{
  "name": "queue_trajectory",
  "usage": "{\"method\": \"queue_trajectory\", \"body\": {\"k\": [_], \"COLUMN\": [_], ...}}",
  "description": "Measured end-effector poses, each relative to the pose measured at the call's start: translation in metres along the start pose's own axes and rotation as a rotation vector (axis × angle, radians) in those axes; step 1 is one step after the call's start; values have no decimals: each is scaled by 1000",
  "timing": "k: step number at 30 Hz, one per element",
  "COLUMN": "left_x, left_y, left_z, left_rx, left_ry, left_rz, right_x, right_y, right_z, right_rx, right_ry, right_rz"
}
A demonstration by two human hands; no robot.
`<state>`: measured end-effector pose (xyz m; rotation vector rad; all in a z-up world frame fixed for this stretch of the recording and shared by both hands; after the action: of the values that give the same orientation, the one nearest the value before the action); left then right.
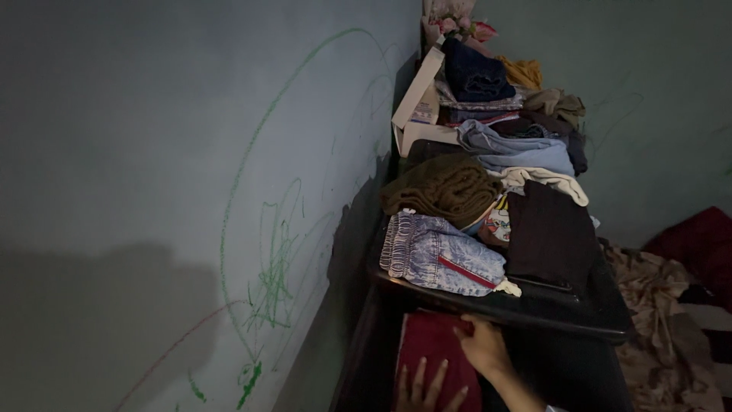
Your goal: The person is folding various items of clothing and organizing them into a drawer.
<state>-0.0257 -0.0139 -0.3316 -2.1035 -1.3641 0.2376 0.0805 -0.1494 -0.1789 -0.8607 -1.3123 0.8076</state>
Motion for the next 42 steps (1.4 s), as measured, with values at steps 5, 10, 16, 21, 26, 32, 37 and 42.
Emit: {"method": "queue_trajectory", "body": {"k": [5,10,16,21,26,32,37,42], "left_x": [-2,32,75,84,81,84,95,91], "left_y": [4,-61,-5,-68,-95,-102,-81,-86], "left_z": [1,-70,-47,-100,-110,-121,-107,-110], "left_rx": [-62,831,445,566,885,737,491,311], "left_ry": [-39,-652,-1331,-1492,-1401,-1298,-1720,-1796], "left_rz": [-47,612,542,604,606,555,1039,1397], "right_x": [-8,-25,-77,-89,-64,-46,-23,-36], "right_y": [22,12,17,23,14,11,-12,0], "right_z": [-19,-31,-35,-22,14,15,37,25], "right_rx": [-186,39,505,517,518,162,400,444], "right_ry": [-215,-175,295,397,366,251,145,155], "right_rz": [-105,85,-745,-855,-585,-532,-1170,-1156]}}
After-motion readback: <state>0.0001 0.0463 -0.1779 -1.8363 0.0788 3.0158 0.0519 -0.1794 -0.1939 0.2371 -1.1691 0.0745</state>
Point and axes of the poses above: each hand's wrist, its own z-axis away from the middle knuckle, its own y-axis out of the palm, x = y × z, the point moved 2 cm from there along -z, towards the middle knuckle, and after that the axes turned 10 degrees about z, right-handed, at the moved point
